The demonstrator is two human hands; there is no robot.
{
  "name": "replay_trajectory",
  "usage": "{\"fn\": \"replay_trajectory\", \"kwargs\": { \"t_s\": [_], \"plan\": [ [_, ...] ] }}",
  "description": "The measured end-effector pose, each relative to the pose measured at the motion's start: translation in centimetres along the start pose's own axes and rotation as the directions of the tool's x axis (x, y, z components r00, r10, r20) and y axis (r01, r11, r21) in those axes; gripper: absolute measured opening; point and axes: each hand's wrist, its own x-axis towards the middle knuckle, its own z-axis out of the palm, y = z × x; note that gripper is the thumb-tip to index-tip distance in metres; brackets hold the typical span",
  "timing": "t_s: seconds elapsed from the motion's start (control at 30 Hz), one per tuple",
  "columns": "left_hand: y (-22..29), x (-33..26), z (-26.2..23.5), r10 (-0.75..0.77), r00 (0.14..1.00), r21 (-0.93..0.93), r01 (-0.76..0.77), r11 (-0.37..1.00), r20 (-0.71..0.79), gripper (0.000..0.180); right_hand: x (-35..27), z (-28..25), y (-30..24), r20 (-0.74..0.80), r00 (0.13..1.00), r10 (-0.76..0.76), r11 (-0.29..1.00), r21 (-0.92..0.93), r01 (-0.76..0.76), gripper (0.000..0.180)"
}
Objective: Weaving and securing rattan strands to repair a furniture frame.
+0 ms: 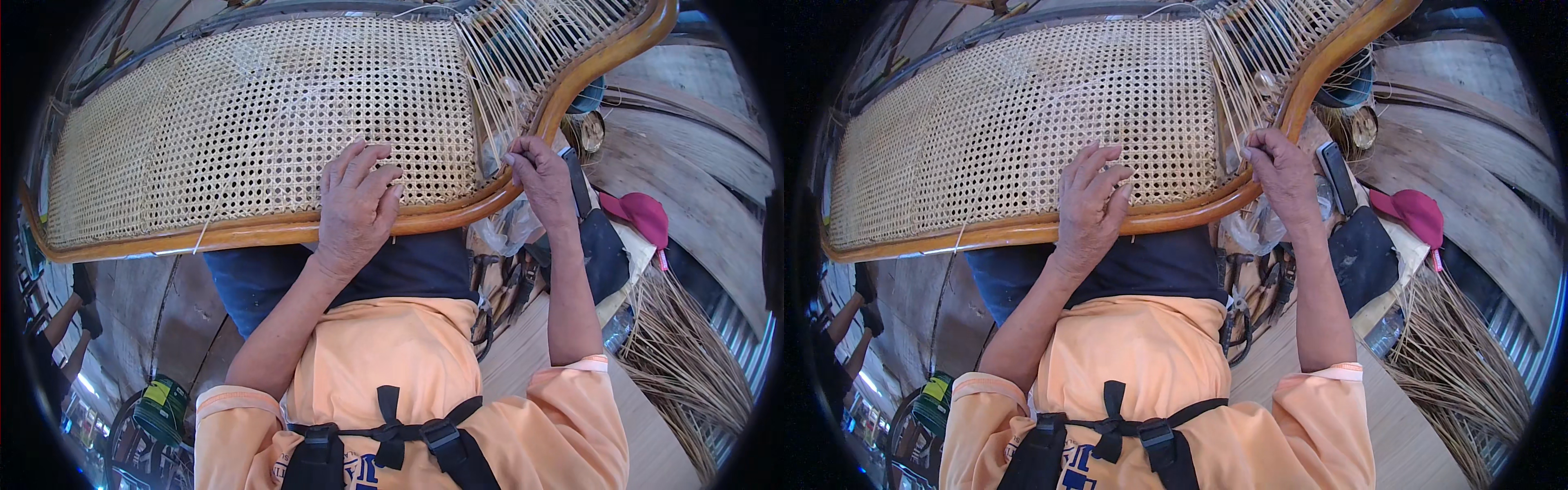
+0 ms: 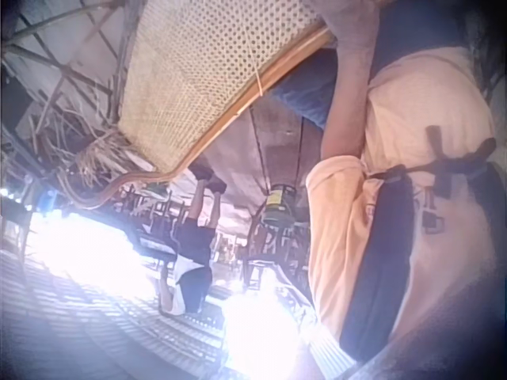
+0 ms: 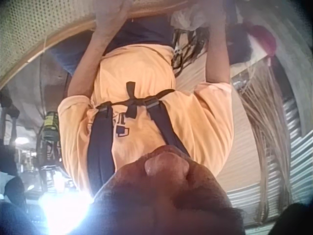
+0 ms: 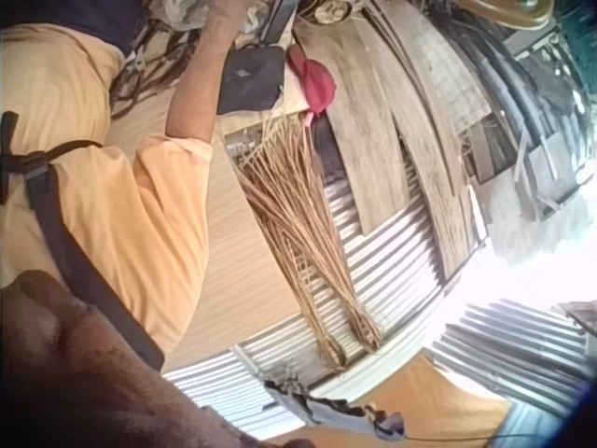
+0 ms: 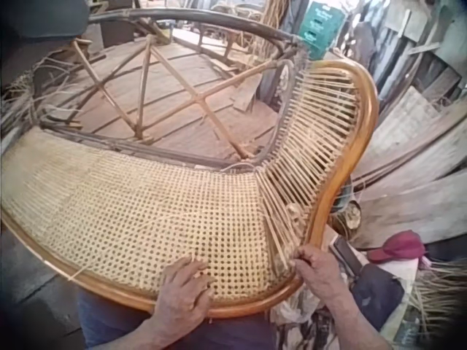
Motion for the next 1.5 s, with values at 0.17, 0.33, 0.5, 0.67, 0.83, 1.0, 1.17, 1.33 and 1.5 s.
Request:
{"fn": "replay_trajectory", "kwargs": {
  "t_s": [0.17,0.33,0.5,0.67,0.83,1.0,1.17,1.33,1.5],
  "plan": [
    [-0.1,-0.1,0.1,-0.005,1.0,-0.009,0.005,1.0,0.001,0.02,0.0,0.2,0.4,0.001,1.0,-0.008,0.994,-0.113,0.008,0.006],
    [-0.1,-0.1,0.1,0.003,1.0,-0.025,-0.003,1.0,-0.004,0.018,0.0,0.4,0.8,-0.013,0.998,-0.059,0.978,-0.199,0.055,0.007],
    [-0.2,-0.1,0.0,-0.001,1.0,-0.056,0.001,0.998,-0.004,0.017,-0.2,0.7,0.3,-0.006,0.993,-0.116,0.971,-0.212,0.112,0.007],
    [0.1,0.0,0.1,-0.005,1.0,-0.063,0.004,0.998,-0.017,0.016,-0.5,1.1,0.3,0.003,0.989,-0.149,0.964,-0.22,0.146,0.008],
    [0.8,1.4,0.4,0.001,0.999,-0.132,-0.008,0.991,-0.05,0.015,-0.7,1.2,0.2,0.009,0.983,-0.181,0.958,-0.225,0.179,0.007],
    [2.1,4.3,3.3,0.017,0.999,-0.362,0.0,0.932,0.045,0.015,-0.9,0.8,0.0,0.048,0.992,-0.113,0.974,-0.194,0.121,0.01],
    [3.2,5.8,5.1,-0.077,0.974,-0.504,0.176,0.846,0.211,0.02,-1.2,0.5,0.9,0.048,0.991,-0.123,0.959,-0.252,0.131,0.011],
    [3.6,6.1,6.5,-0.09,0.932,-0.595,0.295,0.747,0.35,0.026,-0.9,0.8,-0.2,0.013,0.993,-0.114,0.956,-0.271,0.113,0.013],
    [4.1,7.3,8.0,-0.182,0.87,-0.74,0.487,0.464,0.458,0.021,-0.2,0.7,-0.6,0.019,0.992,-0.126,0.941,-0.313,0.126,0.014]
  ]
}}
